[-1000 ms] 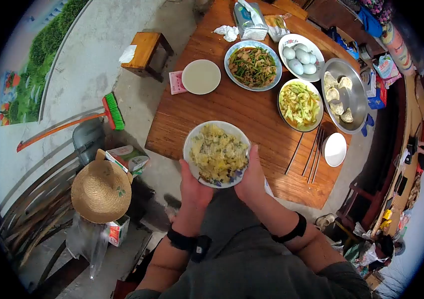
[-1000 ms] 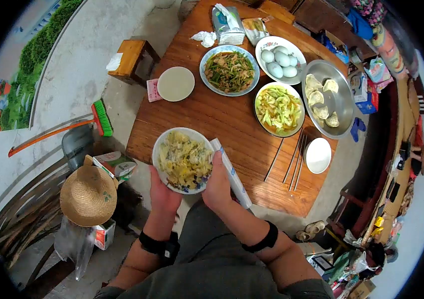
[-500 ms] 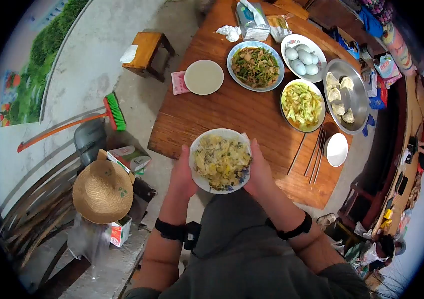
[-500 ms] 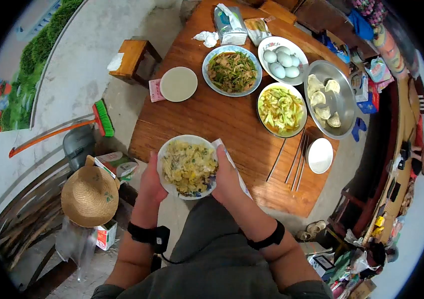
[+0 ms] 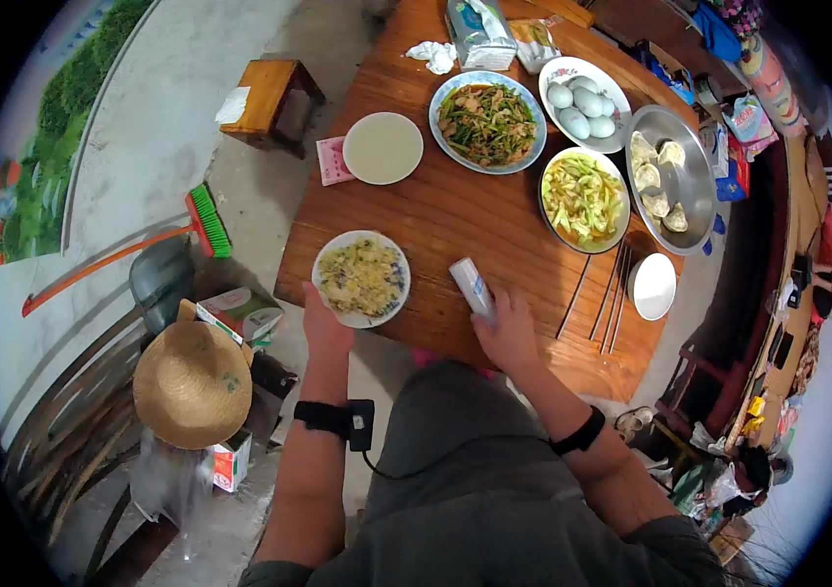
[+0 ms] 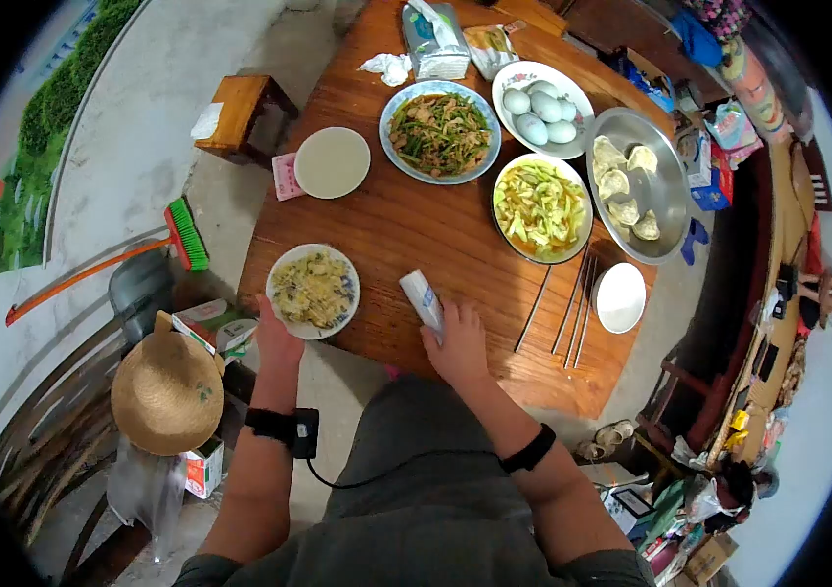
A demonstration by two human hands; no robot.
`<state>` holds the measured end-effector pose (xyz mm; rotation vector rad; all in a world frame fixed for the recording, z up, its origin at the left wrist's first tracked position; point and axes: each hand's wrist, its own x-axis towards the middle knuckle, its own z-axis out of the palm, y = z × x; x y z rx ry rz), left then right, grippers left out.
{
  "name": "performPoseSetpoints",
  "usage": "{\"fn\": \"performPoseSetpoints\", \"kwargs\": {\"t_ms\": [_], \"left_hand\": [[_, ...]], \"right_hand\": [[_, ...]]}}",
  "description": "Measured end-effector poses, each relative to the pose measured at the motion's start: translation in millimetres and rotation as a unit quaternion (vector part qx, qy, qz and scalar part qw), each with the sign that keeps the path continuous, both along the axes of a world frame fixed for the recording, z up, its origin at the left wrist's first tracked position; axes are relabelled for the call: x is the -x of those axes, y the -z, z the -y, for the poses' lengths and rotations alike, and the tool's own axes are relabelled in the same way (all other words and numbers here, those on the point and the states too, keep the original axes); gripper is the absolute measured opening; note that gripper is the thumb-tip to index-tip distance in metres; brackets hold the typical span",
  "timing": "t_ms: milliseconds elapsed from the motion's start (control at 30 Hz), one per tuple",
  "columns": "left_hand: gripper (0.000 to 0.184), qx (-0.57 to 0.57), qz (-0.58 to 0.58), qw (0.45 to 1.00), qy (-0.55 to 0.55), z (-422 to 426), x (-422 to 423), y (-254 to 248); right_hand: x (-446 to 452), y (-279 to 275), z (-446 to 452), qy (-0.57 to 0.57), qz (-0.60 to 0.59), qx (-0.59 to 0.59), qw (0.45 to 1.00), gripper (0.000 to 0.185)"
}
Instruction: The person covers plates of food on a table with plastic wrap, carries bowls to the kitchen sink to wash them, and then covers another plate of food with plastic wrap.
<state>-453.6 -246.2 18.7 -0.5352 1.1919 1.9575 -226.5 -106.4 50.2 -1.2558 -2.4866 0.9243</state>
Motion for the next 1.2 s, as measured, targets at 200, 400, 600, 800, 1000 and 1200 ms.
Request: {"fn": "performPoseSetpoints", "kwargs": {"t_ms": [200,400,600,800,1000,1200], "left_hand": [[0.044,0.099,-0.025,0.995,-0.014,-5,-4,19],[0.038,0.216,-0.117,0.959,0.139,-6,-4,-2],[0.044,0.221,-0.291,0.898,0.244,-14,-26,-30],[0.064,-0.025,-0.139,0.829,0.541,-44,-118,-95],[0.064,0.071,-0.162,0.859,0.480,-52,-122,-105],[0.066,0.073,-0.262,0.853,0.446,-61,-128,-121]], "right_hand": [[-5,14,-7,-0.005,0.034,0.144,0.989,0.039],[-7,-38,-26,0.199,-0.261,0.647,0.688,0.034],[-6,-58,-16,0.183,-0.339,0.538,0.750,0.036],[-10,-52,-11,0.111,-0.343,0.493,0.792,0.038],[-46,-6,-100,0.411,-0.372,0.505,0.661,0.036],[-52,27,-140,0.413,-0.431,0.475,0.646,0.042]]}}
